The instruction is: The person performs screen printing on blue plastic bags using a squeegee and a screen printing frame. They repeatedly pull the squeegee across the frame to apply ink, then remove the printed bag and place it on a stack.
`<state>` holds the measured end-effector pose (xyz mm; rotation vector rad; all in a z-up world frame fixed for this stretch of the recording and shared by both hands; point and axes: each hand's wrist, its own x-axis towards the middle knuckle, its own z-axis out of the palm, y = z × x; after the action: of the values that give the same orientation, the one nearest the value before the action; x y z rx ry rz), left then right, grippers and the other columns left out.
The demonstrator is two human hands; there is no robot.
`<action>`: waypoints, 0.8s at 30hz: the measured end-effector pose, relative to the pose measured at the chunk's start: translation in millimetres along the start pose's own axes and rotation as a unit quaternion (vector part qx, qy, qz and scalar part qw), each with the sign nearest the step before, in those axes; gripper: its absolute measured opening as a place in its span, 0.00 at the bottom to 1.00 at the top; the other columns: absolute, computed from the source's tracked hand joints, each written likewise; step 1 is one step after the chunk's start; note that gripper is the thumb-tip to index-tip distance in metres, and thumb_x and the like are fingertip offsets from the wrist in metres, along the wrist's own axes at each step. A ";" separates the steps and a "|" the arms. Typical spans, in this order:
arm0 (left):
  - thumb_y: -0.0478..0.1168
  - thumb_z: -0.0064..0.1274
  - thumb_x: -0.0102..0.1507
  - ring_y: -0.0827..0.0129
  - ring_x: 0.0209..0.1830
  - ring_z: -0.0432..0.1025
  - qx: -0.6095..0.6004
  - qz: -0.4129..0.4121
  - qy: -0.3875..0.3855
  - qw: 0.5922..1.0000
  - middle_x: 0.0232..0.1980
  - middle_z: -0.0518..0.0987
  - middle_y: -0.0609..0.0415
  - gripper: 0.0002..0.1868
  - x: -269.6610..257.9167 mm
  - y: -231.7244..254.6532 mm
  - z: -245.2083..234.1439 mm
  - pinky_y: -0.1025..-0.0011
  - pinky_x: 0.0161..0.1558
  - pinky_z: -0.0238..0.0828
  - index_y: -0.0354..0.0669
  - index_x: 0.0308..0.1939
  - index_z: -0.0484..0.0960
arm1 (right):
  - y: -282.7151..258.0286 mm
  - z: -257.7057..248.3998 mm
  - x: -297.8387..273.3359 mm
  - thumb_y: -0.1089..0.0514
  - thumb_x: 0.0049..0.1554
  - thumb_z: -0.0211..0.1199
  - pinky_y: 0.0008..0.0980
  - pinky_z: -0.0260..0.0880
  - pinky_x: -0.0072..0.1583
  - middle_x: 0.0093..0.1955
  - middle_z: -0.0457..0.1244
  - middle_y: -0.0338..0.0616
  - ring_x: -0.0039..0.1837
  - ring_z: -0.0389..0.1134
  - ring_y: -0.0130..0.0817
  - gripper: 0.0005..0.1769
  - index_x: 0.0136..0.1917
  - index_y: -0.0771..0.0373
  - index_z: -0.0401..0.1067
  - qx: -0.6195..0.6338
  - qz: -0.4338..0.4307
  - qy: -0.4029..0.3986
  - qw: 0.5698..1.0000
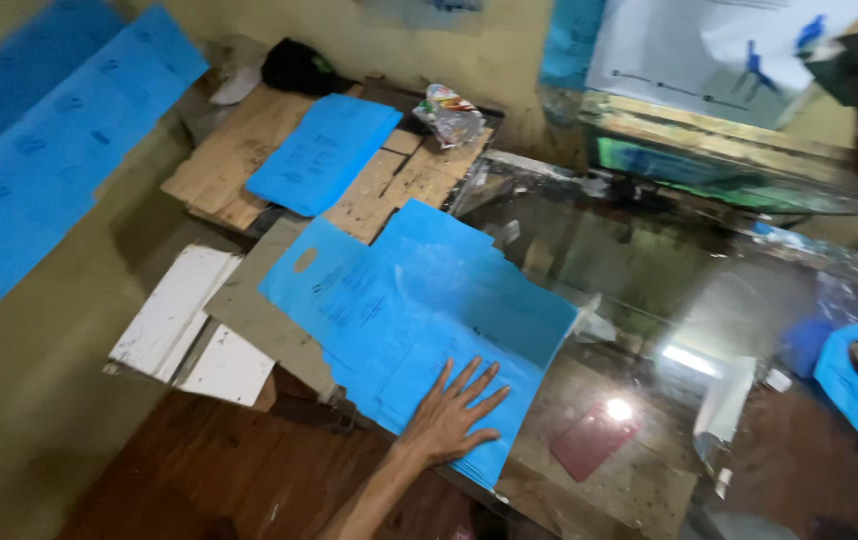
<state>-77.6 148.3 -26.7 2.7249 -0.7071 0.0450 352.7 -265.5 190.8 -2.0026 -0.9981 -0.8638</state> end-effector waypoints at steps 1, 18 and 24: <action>0.60 0.39 0.73 0.45 0.87 0.40 0.027 -0.004 0.013 1.000 0.87 0.50 0.48 0.36 -2.3 1.7 7.7 0.38 0.80 0.30 0.55 0.83 0.56 | -11.9 -6.1 0.1 0.85 0.78 0.66 0.56 0.61 0.72 0.67 0.59 0.77 0.68 0.63 0.71 0.22 0.77 0.84 0.58 -0.010 -0.001 -0.003 1.000; 0.53 0.32 0.75 0.58 0.88 0.39 -0.259 -0.130 0.049 0.956 0.86 0.53 0.58 0.28 57.1 68.1 15.0 0.46 0.80 0.23 0.57 0.78 0.67 | -69.2 -42.6 5.8 0.54 0.60 0.78 0.44 0.70 0.60 0.55 0.74 0.51 0.53 0.72 0.52 0.18 0.60 0.61 0.78 -0.449 -0.082 0.013 0.890; 0.58 0.13 0.74 0.61 0.87 0.15 -0.121 -0.098 -0.205 0.966 0.88 0.29 0.60 0.31 143.3 189.8 37.5 0.42 0.78 0.01 0.66 0.83 0.43 | -77.5 -39.6 16.0 0.47 0.62 0.85 0.47 0.72 0.46 0.53 0.70 0.56 0.50 0.69 0.53 0.26 0.61 0.65 0.78 -0.460 -0.037 0.016 0.887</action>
<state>-44.6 -87.2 11.0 2.5690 -0.4987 -0.6266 285.2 -258.6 247.5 -2.7044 -0.6855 -1.6187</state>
